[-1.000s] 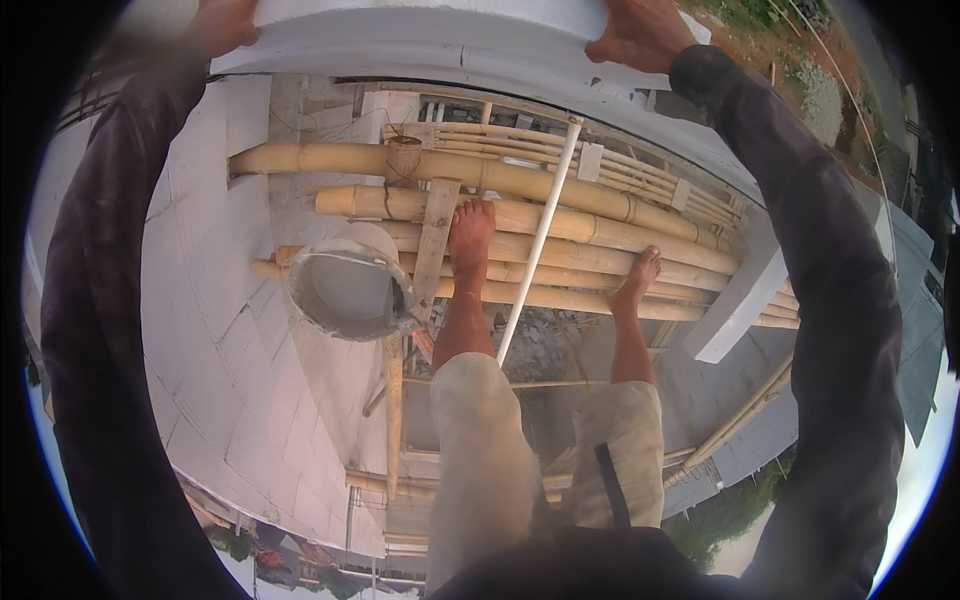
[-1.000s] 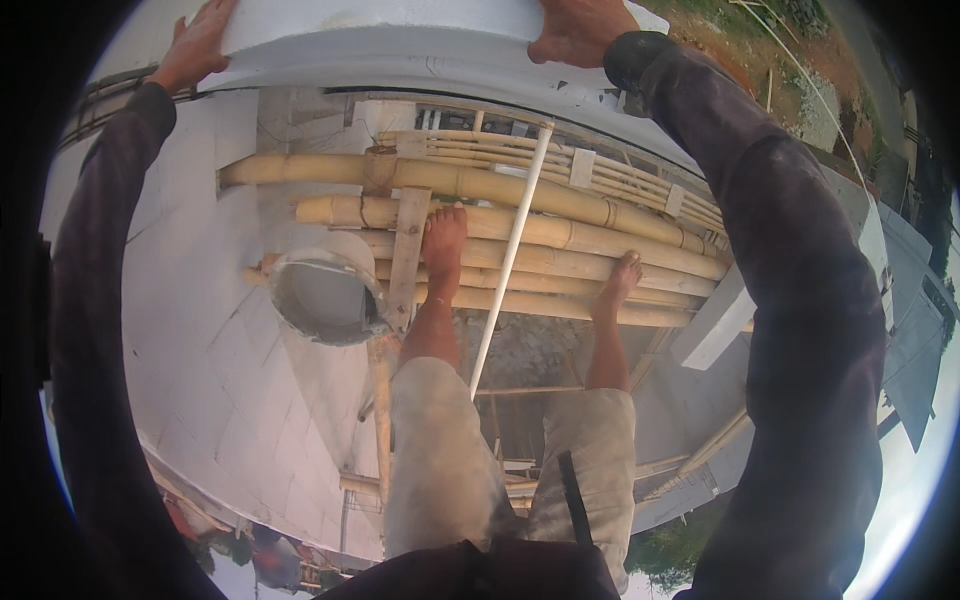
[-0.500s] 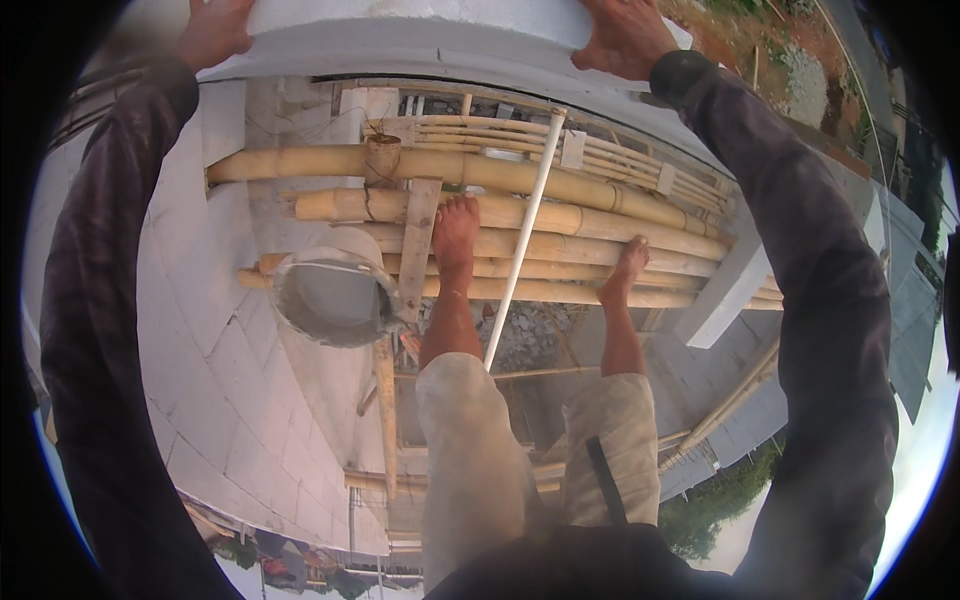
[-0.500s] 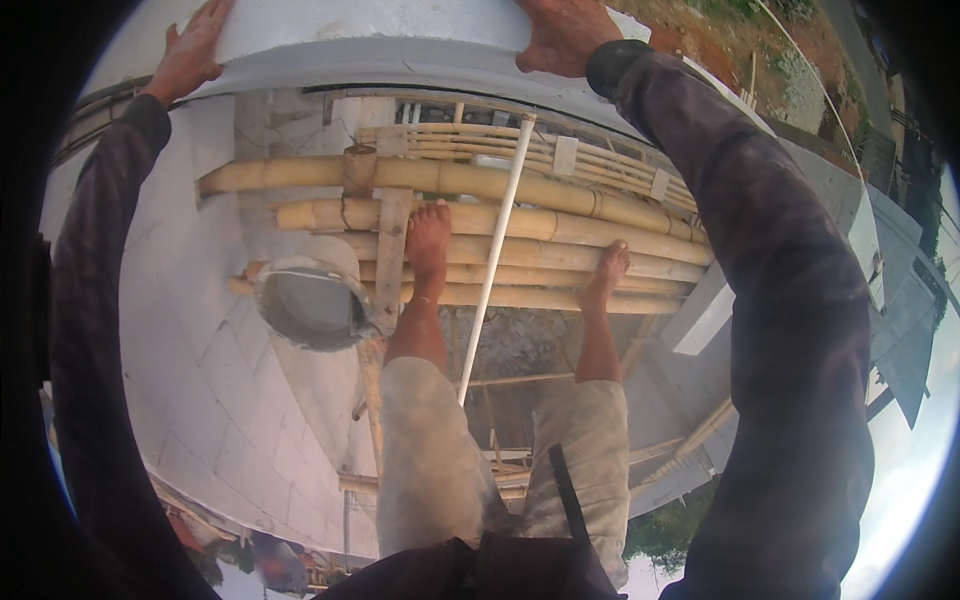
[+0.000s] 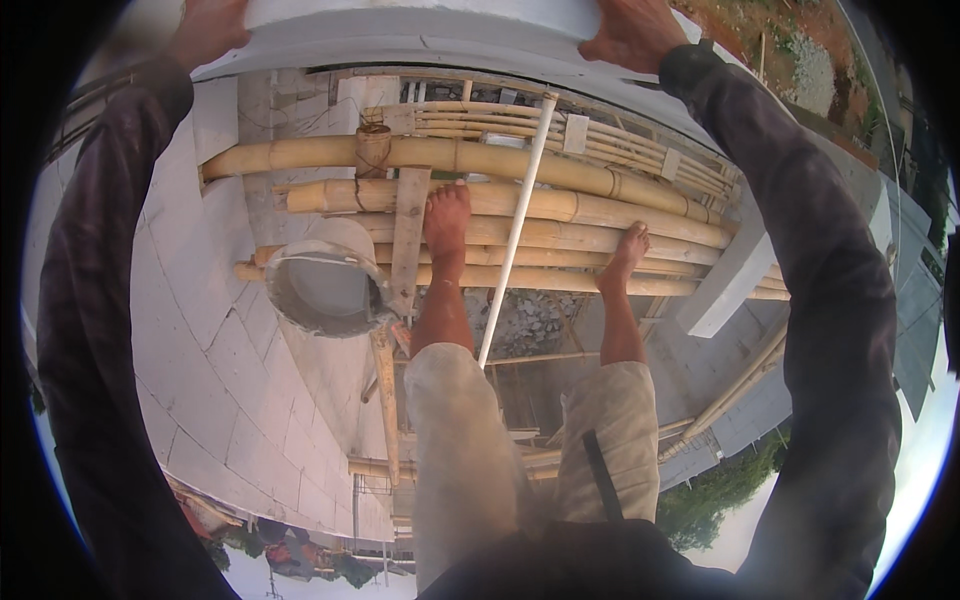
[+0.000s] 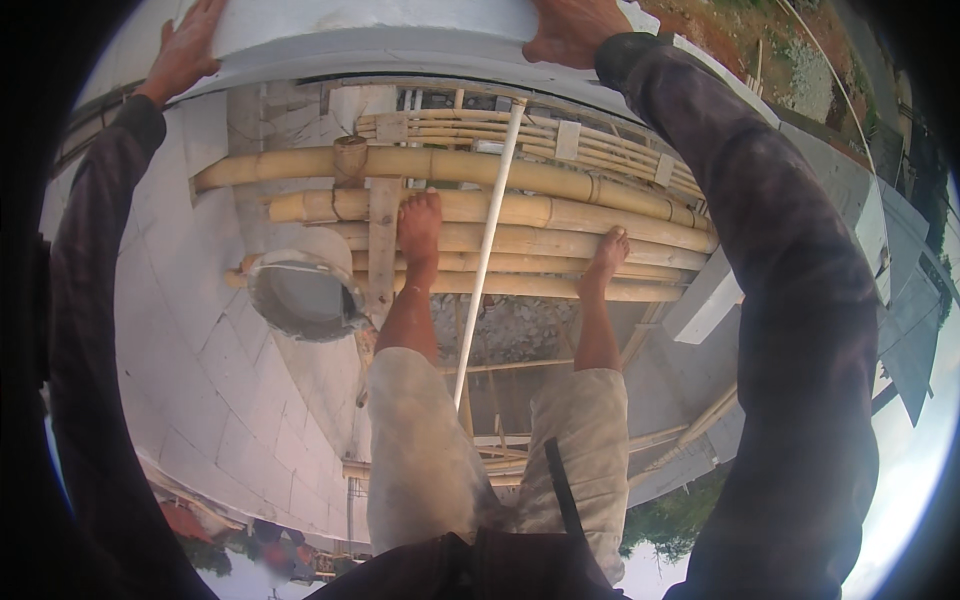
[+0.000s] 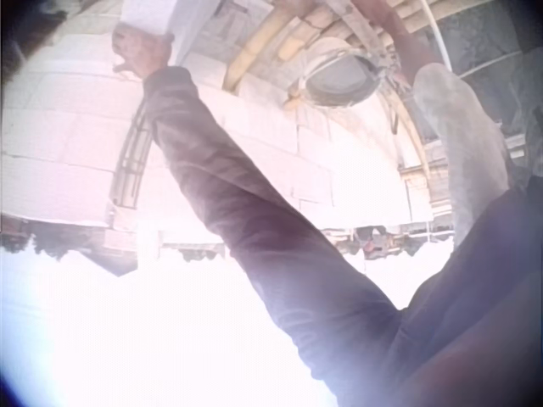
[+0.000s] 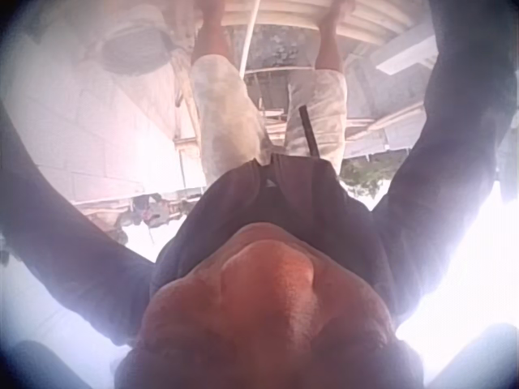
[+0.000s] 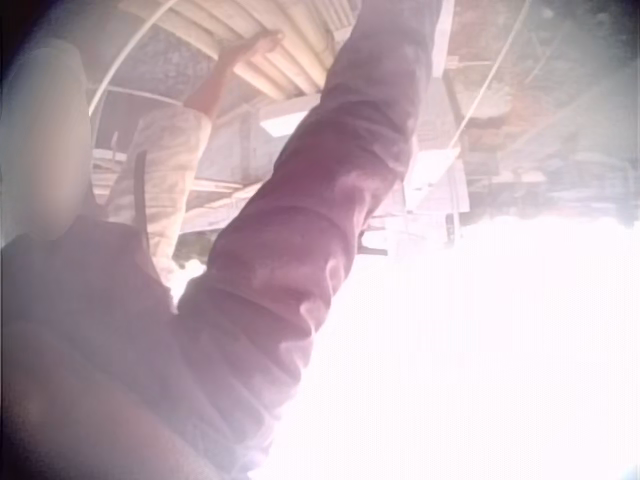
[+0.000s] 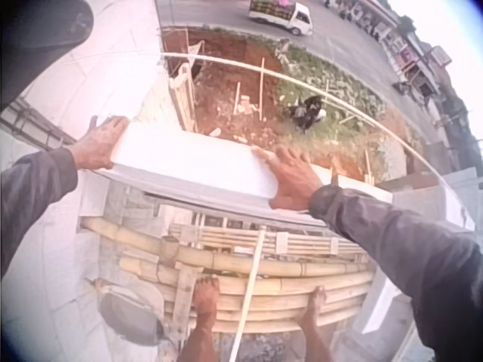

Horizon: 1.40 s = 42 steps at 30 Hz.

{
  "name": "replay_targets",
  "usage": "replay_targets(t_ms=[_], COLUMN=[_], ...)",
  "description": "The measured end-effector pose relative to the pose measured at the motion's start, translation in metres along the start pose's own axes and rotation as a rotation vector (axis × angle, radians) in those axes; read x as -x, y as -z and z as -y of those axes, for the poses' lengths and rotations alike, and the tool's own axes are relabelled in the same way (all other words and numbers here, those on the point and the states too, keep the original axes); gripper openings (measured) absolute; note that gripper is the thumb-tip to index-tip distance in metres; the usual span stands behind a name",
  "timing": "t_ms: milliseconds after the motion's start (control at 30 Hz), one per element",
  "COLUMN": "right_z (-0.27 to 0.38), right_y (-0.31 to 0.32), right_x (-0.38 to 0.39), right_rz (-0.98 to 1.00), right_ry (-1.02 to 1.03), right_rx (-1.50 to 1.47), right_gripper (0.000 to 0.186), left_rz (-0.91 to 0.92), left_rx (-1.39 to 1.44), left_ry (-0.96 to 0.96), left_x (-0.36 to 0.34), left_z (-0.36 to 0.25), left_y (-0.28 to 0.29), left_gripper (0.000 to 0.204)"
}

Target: The person applies mortar to a wall using a trowel, then places white rectangular tiles onto the mortar. The person repeatedly scoops mortar, spreads it, positions tiles, and taps them into place with the trowel handle.

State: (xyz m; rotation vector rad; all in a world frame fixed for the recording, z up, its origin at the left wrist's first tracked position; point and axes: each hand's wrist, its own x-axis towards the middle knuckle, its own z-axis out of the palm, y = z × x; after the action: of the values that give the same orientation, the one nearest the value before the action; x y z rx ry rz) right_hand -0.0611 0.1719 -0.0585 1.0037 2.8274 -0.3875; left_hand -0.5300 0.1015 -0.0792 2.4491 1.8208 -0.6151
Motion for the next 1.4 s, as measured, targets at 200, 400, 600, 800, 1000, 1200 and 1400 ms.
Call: replay_targets(t_ms=[200, 400, 600, 800, 1000, 1200, 1400], right_z=[-0.009, -0.011, -0.010, -0.008, -0.009, -0.022, -0.033], right_y=[-0.002, -0.001, -0.005, -0.001, -0.004, -0.028, -0.038], right_x=[0.011, 0.015, 0.015, 0.017, 0.017, 0.017, 0.020], right_rz=[0.008, 0.011, -0.051, 0.005, 0.031, -0.140, -0.124], right_ry=[-0.038, -0.048, 0.001, -0.018, -0.060, -0.010, -0.022], right_rx=[0.083, -0.010, 0.094, 0.012, 0.060, 0.082, 0.096], right_gripper=[0.109, 0.107, 0.107, 0.107, 0.111, 0.115, 0.118], left_rz=[-0.024, -0.039, 0.012, 0.020, -0.098, 0.004, -0.043], left_rx=[-0.047, -0.036, 0.004, 0.078, 0.323, 0.164, 0.203], left_ry=[0.004, -0.005, 0.007, -0.028, 0.032, 0.144, 0.103], left_x=[-0.007, -0.006, -0.005, -0.004, 0.004, 0.004, 0.005], left_z=[-0.013, -0.017, -0.014, -0.020, -0.034, -0.036, -0.035], left_y=[-0.002, -0.002, -0.004, 0.005, 0.021, 0.023, 0.022], left_gripper=[0.119, 0.118, 0.117, 0.125, 0.088, 0.089, 0.087])
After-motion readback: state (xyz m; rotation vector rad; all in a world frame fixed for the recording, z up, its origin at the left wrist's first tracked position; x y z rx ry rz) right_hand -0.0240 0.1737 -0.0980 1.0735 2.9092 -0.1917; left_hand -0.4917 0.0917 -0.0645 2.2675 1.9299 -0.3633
